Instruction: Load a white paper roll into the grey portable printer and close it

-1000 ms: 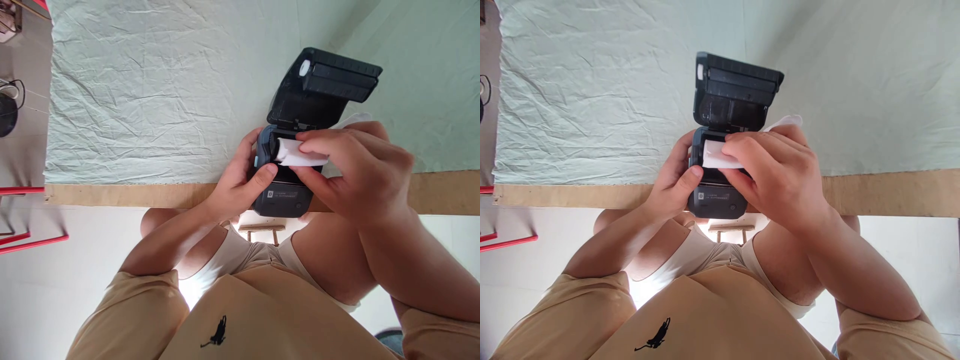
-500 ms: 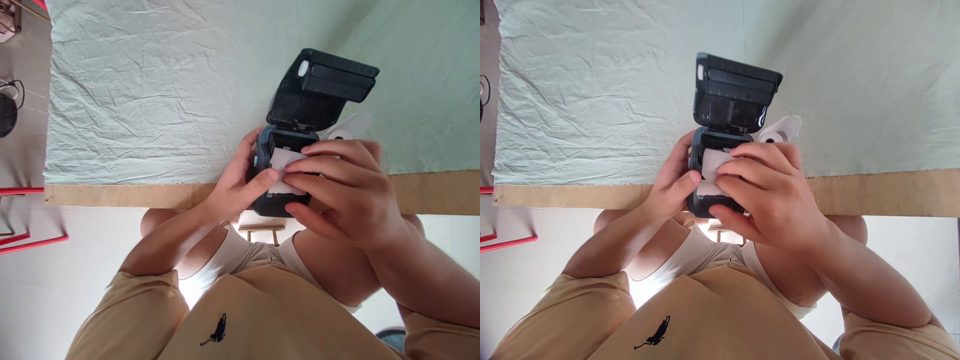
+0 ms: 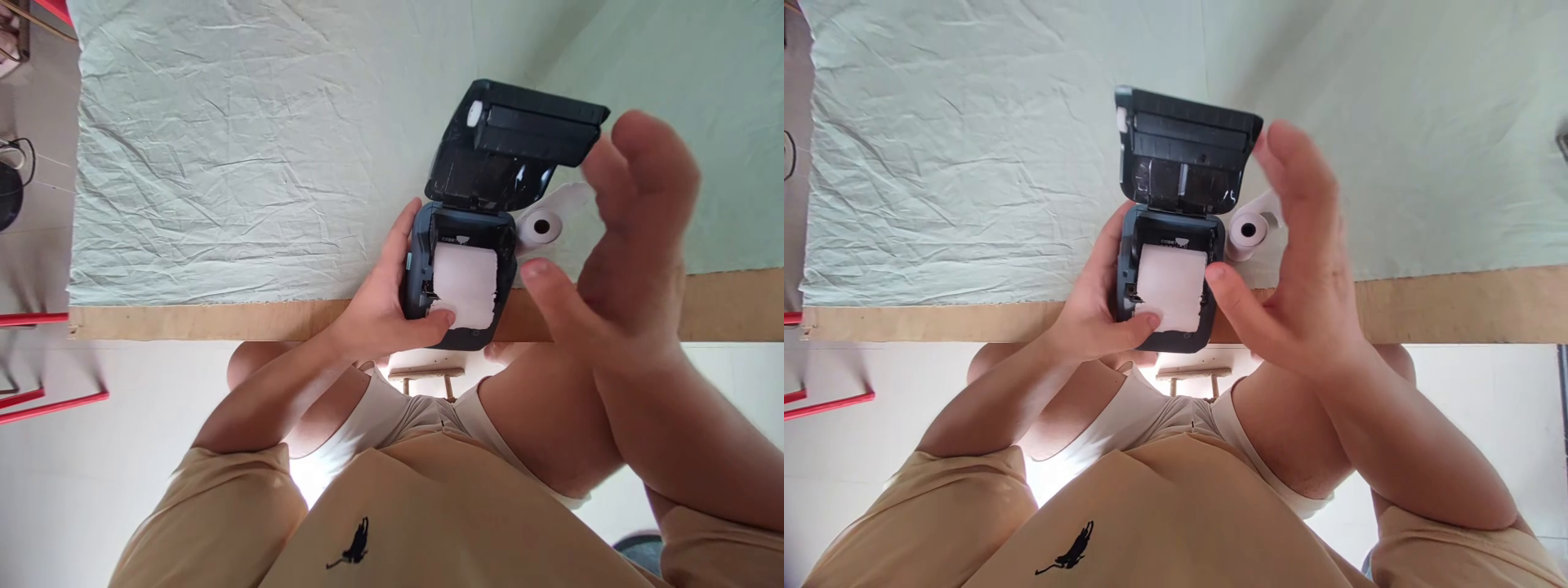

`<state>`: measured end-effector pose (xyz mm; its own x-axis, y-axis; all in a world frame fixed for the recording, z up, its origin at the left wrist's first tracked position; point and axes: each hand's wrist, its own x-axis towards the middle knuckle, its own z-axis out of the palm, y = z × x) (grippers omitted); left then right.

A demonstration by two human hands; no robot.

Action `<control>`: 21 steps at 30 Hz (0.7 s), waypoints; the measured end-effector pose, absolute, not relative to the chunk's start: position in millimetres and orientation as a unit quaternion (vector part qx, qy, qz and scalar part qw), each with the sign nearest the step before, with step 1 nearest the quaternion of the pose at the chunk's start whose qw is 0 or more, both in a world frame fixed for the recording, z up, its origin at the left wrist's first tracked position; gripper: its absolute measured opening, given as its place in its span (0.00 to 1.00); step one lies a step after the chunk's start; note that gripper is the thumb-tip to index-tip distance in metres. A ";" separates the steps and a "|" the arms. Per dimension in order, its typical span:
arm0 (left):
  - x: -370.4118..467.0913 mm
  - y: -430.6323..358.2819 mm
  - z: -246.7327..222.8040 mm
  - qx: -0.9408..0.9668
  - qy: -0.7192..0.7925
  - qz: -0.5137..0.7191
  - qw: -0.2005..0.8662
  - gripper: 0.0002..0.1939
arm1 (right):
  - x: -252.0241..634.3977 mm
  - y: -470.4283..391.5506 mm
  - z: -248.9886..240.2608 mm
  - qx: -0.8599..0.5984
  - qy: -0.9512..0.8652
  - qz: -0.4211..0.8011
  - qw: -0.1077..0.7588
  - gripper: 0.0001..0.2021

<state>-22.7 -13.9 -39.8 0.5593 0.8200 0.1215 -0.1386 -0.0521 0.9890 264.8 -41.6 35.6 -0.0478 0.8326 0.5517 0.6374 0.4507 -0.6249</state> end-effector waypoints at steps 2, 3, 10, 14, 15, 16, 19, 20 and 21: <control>-25.5 -13.6 -41.4 0.621 0.253 0.386 0.633 0.76 | 263.9 -43.1 34.5 -0.532 -0.717 0.119 0.434 0.32; -26.6 -13.3 -43.0 0.620 0.248 0.389 0.635 0.77 | 263.8 -43.4 33.7 -0.536 -0.721 0.116 0.423 0.31; -28.9 -9.0 -55.7 0.640 0.222 0.394 0.621 0.86 | 268.7 -43.2 30.8 -0.525 -0.763 0.048 0.375 0.27; -24.3 -11.4 -36.5 0.584 0.263 0.397 0.657 0.71 | 263.9 -41.9 29.8 -0.469 -0.793 0.005 0.390 0.17; -22.7 -12.4 -29.9 0.572 0.290 0.398 0.656 0.63 | 260.9 -41.7 29.0 -0.464 -0.795 0.000 0.392 0.16; -21.2 -13.1 -23.6 0.568 0.298 0.405 0.651 0.57 | 257.8 -41.8 27.9 -0.464 -0.795 -0.004 0.391 0.16; -17.5 -13.6 -10.9 0.562 0.294 0.408 0.656 0.47 | 250.0 -43.6 23.4 -0.478 -0.797 -0.006 0.369 0.20; -16.7 -13.2 -8.8 0.560 0.295 0.406 0.658 0.46 | 248.8 -44.5 21.5 -0.484 -0.798 -0.004 0.358 0.21; -16.1 -12.8 -7.5 0.558 0.301 0.404 0.660 0.45 | 248.4 -45.4 19.6 -0.492 -0.799 -0.001 0.346 0.22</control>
<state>-16.1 -12.8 -7.5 0.4931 0.8683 0.0532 -0.1975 0.0522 0.9789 248.4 -45.4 19.6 -0.2758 0.7853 0.5543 0.7866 0.5158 -0.3393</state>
